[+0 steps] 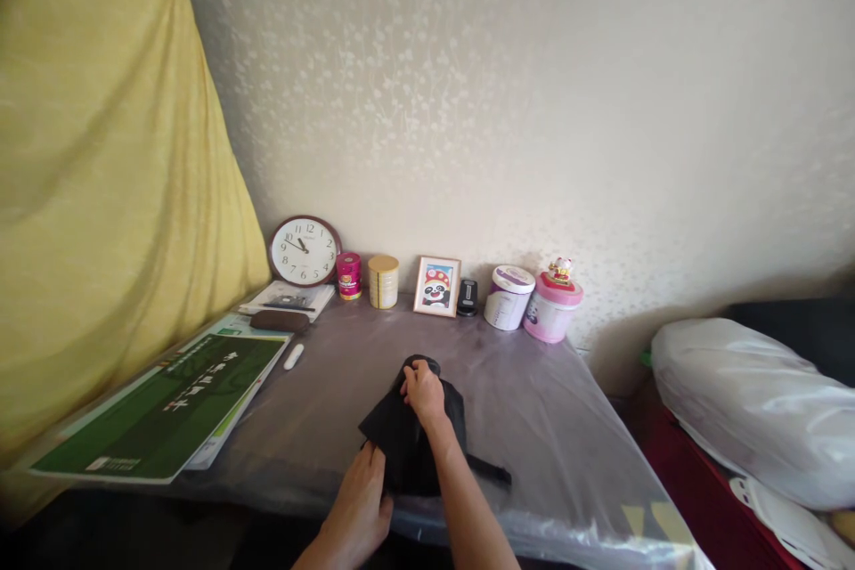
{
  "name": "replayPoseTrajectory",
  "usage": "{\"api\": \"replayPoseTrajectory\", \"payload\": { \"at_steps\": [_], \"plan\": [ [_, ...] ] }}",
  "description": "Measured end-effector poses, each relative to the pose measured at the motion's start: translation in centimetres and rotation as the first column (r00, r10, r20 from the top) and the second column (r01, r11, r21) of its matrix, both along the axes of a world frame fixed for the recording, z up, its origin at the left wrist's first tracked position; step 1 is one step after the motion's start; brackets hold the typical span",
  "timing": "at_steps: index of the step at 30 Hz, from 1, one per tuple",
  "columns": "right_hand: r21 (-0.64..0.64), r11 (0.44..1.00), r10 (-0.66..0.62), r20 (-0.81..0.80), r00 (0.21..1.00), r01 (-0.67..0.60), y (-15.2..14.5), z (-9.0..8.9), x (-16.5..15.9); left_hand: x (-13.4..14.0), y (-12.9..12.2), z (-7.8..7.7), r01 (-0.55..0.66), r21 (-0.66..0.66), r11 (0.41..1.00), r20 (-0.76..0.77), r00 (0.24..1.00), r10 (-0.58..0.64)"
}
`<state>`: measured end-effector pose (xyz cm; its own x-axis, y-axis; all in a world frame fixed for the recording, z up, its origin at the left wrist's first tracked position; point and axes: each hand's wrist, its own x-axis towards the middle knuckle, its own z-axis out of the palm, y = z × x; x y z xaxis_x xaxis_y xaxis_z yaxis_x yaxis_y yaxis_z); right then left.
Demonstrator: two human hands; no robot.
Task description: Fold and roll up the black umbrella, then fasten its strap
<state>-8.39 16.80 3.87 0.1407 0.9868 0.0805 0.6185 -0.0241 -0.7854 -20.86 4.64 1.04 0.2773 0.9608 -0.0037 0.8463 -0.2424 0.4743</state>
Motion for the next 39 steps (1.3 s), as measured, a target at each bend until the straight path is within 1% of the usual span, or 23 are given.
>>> {"api": "replayPoseTrajectory", "payload": {
  "at_steps": [3, 7, 9, 10, 12, 14, 17, 19, 21, 22, 25, 26, 27, 28, 30, 32, 35, 37, 39],
  "plan": [
    [0.012, 0.997, 0.081, 0.103, 0.991, -0.082, -0.7, 0.6, -0.2, -0.3, 0.0, -0.3, -0.009, 0.015, 1.000, -0.036, 0.999, 0.009],
    [0.051, 0.989, 0.135, 0.120, 0.984, -0.142, -1.3, 0.7, -0.1, -1.1, -0.5, -1.6, -0.006, 0.076, 0.997, -0.017, 1.000, 0.007],
    [0.082, 0.984, 0.148, 0.150, 0.978, -0.161, -1.6, 0.5, -0.1, -1.6, -1.0, -2.0, -0.024, 0.139, 0.990, 0.020, 1.000, 0.021],
    [0.093, 0.981, 0.156, 0.169, 0.973, -0.173, -1.7, 0.4, -0.1, -1.8, -1.2, -2.1, -0.044, 0.181, 0.983, 0.034, 0.999, 0.038],
    [0.097, 0.975, 0.175, 0.204, 0.963, -0.198, -1.9, 0.3, -0.2, -1.8, -1.5, -1.6, -0.079, 0.265, 0.961, 0.045, 0.997, 0.069],
    [0.085, 0.971, 0.198, 0.223, 0.954, -0.222, -2.1, 0.3, -0.2, -1.5, -1.6, -0.5, -0.046, 0.298, 0.953, 0.021, 0.999, 0.042],
    [0.086, 0.965, 0.220, 0.242, 0.945, -0.246, -2.2, 0.5, -0.2, -0.6, -1.3, 1.0, 0.107, 0.248, 0.963, -0.060, 0.994, -0.095],
    [0.106, 0.958, 0.231, 0.261, 0.937, -0.265, -2.5, 0.6, -0.2, -0.1, -0.9, 1.4, 0.150, 0.181, 0.972, -0.114, 0.985, -0.131],
    [0.153, 0.941, 0.251, 0.283, 0.926, -0.301, -3.2, 0.7, 0.0, 0.2, -0.5, 1.1, 0.132, 0.125, 0.983, -0.153, 0.982, -0.113],
    [0.192, 0.923, 0.270, 0.288, 0.919, -0.332, -3.6, 0.7, 0.1, 0.2, -0.4, 0.8, 0.116, 0.105, 0.988, -0.165, 0.981, -0.098],
    [0.323, 0.836, 0.355, 0.301, 0.885, -0.445, -4.8, 0.3, 0.4, 0.2, -0.2, -0.1, 0.105, 0.066, 0.992, -0.175, 0.980, -0.092],
    [0.352, 0.811, 0.369, 0.311, 0.876, -0.467, -5.0, 0.0, 0.5, 0.3, -0.1, -0.2, 0.103, 0.054, 0.993, -0.174, 0.980, -0.092],
    [0.367, 0.799, 0.370, 0.326, 0.870, -0.477, -5.0, -0.4, 0.6, 0.3, -0.1, -0.3, 0.098, 0.042, 0.994, -0.170, 0.981, -0.089],
    [0.368, 0.799, 0.361, 0.340, 0.868, -0.476, -4.8, -0.7, 0.8, 0.4, -0.1, -0.3, 0.086, 0.029, 0.996, -0.168, 0.983, -0.080],
    [0.350, 0.822, 0.326, 0.358, 0.875, -0.449, -3.9, -1.5, 1.2, 0.6, -0.1, -0.1, 0.053, 0.003, 0.999, -0.175, 0.983, -0.052],
    [0.324, 0.851, 0.292, 0.364, 0.885, -0.414, -2.3, -2.0, 1.6, 0.7, 0.0, 0.2, 0.026, -0.012, 1.000, -0.188, 0.982, -0.027],
    [0.308, 0.887, 0.225, 0.363, 0.904, -0.344, 0.2, -2.4, 2.1, 0.8, 0.1, 0.4, 0.006, -0.030, 1.000, -0.175, 0.985, -0.011],
    [0.318, 0.910, 0.147, 0.352, 0.924, -0.266, 1.6, -2.5, 2.2, 0.8, 0.2, 0.4, 0.003, -0.040, 0.999, -0.166, 0.986, -0.009],
    [0.367, 0.918, 0.031, 0.308, 0.951, -0.149, 2.2, -2.8, 2.1, 0.7, 0.3, 0.5, -0.005, -0.041, 0.999, -0.182, 0.983, -0.003]
  ]
}}
